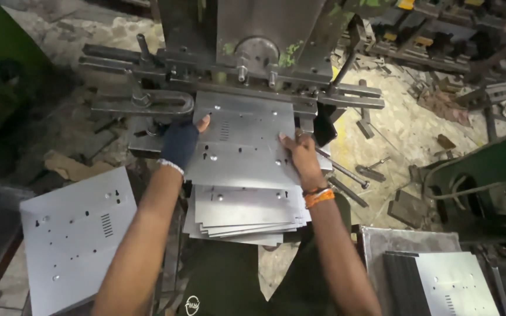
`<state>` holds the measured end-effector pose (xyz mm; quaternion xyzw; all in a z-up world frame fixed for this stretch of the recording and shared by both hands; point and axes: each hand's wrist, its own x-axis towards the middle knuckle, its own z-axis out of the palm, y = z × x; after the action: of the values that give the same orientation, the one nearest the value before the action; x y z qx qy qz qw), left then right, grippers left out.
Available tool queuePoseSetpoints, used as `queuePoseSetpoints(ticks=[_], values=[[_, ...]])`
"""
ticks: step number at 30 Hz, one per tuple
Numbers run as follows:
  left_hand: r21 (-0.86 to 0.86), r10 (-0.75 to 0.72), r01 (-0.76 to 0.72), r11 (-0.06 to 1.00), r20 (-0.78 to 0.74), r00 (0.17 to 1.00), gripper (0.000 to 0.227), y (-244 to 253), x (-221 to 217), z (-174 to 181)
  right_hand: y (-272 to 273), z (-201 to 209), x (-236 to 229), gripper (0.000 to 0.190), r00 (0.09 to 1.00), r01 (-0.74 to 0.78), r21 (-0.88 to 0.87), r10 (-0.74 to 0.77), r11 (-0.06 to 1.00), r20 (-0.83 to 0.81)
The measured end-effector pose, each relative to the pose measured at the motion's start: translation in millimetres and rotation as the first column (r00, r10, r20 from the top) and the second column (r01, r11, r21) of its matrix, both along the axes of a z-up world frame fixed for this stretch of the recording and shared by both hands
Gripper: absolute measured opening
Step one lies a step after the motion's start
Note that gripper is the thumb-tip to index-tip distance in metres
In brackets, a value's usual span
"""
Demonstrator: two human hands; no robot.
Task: The worker is organizing and stacking stamped metal plates at a factory workstation.
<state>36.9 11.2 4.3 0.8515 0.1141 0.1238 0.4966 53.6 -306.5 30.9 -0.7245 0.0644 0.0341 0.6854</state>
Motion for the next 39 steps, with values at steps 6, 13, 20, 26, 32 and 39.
queuePoseSetpoints(ticks=[6, 13, 20, 26, 32, 39], values=[[-0.486, 0.247, 0.059, 0.872, 0.542, 0.803, 0.019, 7.3, -90.6, -11.1, -21.2, 25.2, -43.9, 0.033, 0.934, 0.144, -0.682, 0.129, 0.717, 0.333], [-0.597, 0.543, -0.256, 0.761, 0.368, 0.755, 0.021, 92.5, -219.5, -49.8, 87.7, 68.6, -137.3, 0.031, 0.804, 0.044, -0.447, 0.234, 0.894, 0.547], [0.232, 0.78, -0.791, 0.567, 0.156, 0.606, 0.033, 134.9, -342.3, -78.6, 228.2, -62.4, -249.2, 0.062, 0.698, -0.508, -0.5, 0.675, 0.701, 0.238], [0.519, 0.744, -0.55, 0.654, -0.312, 0.59, 0.066, 175.6, -362.7, -82.2, 260.0, -105.4, -263.2, 0.07, 0.68, -0.715, -0.306, 0.727, 0.628, -0.094], [0.436, 0.589, -0.396, 0.808, -0.582, 0.561, 0.074, 194.8, -358.9, -73.1, 262.7, -86.6, -268.1, 0.074, 0.683, -0.719, -0.265, 0.723, 0.642, -0.105], [-0.004, 0.326, -0.369, 0.93, -0.458, 0.827, 0.061, 165.2, -328.7, -45.7, 227.9, 3.8, -254.9, 0.057, 0.801, -0.537, 0.263, 0.582, 0.802, -0.139]])
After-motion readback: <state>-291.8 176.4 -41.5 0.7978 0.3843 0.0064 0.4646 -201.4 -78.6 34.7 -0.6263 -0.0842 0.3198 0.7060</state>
